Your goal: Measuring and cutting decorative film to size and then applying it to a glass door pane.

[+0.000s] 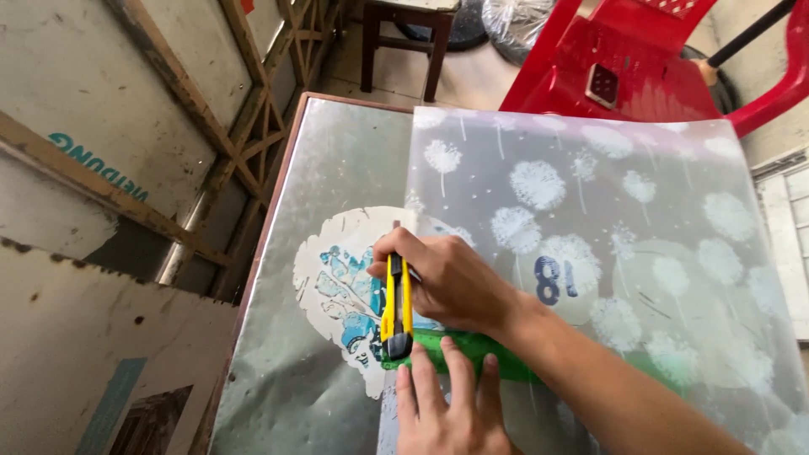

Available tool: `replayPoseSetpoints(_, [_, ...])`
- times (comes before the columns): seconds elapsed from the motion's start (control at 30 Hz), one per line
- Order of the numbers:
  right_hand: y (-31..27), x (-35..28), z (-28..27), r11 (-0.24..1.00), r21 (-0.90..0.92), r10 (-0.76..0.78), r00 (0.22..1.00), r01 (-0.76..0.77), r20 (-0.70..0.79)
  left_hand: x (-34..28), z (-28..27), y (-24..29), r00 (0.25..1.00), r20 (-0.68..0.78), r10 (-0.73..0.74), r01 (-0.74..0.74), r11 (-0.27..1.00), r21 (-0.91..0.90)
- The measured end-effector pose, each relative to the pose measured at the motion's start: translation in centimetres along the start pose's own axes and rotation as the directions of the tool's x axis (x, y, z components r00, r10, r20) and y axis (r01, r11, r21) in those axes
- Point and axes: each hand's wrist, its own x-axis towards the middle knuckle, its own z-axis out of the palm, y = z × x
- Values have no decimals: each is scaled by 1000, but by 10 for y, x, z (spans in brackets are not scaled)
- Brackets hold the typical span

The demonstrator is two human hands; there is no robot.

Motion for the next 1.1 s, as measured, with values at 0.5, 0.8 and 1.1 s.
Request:
replayPoseSetpoints(0.5, [3, -16, -12, 998, 9, 57, 992, -57, -111, -7, -4, -7, 974, 212, 84, -70, 995, -70])
replayPoseSetpoints(0.8, [7, -27, -15, 999, 15, 33, 986, -30, -162, -10, -1, -6, 985, 165, 47, -26, 992, -125])
replayPoseSetpoints(1.1, [-31, -50, -56, 935, 105, 355, 897, -339, -263, 3, -2, -7, 997, -24, 77, -78, 997, -18])
